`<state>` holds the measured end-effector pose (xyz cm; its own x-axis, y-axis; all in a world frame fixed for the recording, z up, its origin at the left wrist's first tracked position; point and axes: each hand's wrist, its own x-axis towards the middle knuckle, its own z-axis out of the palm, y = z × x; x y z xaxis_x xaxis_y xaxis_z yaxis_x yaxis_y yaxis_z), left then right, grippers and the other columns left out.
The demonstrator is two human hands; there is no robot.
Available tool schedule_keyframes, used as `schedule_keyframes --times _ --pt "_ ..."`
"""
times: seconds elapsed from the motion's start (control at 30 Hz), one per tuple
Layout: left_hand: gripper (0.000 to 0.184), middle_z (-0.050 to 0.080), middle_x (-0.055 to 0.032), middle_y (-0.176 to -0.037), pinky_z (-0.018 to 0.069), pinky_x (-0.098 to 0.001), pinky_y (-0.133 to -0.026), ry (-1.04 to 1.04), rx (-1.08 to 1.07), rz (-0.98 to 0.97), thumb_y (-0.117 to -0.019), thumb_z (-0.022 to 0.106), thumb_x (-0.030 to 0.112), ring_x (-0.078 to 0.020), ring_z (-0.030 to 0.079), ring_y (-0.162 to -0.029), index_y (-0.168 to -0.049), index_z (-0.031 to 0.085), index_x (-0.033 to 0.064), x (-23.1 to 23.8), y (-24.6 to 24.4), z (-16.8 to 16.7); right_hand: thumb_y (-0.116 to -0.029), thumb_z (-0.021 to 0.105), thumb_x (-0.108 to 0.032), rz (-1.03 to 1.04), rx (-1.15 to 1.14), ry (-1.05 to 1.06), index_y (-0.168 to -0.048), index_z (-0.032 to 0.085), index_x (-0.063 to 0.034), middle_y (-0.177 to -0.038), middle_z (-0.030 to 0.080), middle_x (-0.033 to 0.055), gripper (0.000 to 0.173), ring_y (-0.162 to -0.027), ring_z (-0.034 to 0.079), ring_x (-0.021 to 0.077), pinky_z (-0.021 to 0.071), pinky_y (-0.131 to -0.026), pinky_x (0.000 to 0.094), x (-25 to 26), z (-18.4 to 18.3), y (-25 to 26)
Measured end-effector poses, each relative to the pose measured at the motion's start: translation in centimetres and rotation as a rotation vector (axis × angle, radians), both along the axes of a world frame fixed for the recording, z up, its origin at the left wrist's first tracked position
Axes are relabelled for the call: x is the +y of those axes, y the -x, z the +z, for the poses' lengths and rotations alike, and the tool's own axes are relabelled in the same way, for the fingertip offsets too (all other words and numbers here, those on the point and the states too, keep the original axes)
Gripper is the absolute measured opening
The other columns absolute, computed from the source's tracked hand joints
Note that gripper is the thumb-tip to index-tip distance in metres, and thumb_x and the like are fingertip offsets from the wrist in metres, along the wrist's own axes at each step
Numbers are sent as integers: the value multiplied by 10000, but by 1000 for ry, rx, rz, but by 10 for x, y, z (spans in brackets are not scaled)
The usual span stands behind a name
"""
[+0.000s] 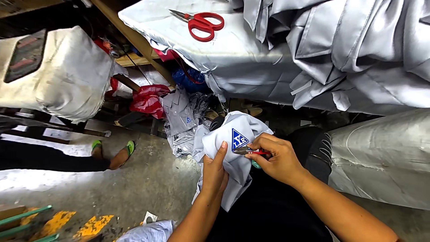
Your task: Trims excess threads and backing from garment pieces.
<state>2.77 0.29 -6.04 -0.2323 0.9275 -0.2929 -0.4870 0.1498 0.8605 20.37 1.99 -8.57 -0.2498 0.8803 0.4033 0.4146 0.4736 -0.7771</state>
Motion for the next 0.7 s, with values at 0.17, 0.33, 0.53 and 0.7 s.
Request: schedule_keyframes --times 0.17,0.33,0.53,0.7 --pt "165 723 -92 -972 604 -354 -873 0 4 -12 -1033 475 0 -160 725 -910 -1179 553 -5 -1 1 -1 -947 694 -246 3 0 5 -915 760 -62 -857 705 29 198 -737 628 63 512 -653 220 -2 0 1" --pt "180 724 -83 -972 603 -352 -879 7 -28 -20 -1040 441 3 -154 724 -911 -1189 542 6 -2 3 0 -927 720 -277 19 29 66 -968 756 -54 -878 696 19 230 -707 585 25 484 -633 186 -4 4 -2" --pt "192 734 -99 -963 613 -355 -857 17 -91 -10 -1050 409 3 -164 735 -892 -1174 555 13 0 9 -3 -963 675 -289 -124 96 113 -1078 691 -68 -939 669 -7 249 -751 596 6 516 -661 193 -3 4 -12" --pt "264 730 -42 -988 595 -332 -895 -71 -59 -124 -1072 360 172 -111 713 -945 -1191 560 48 -7 9 -4 -907 695 -548 -122 100 124 -1237 573 -45 -953 652 54 614 -762 604 111 522 -645 339 -9 10 7"
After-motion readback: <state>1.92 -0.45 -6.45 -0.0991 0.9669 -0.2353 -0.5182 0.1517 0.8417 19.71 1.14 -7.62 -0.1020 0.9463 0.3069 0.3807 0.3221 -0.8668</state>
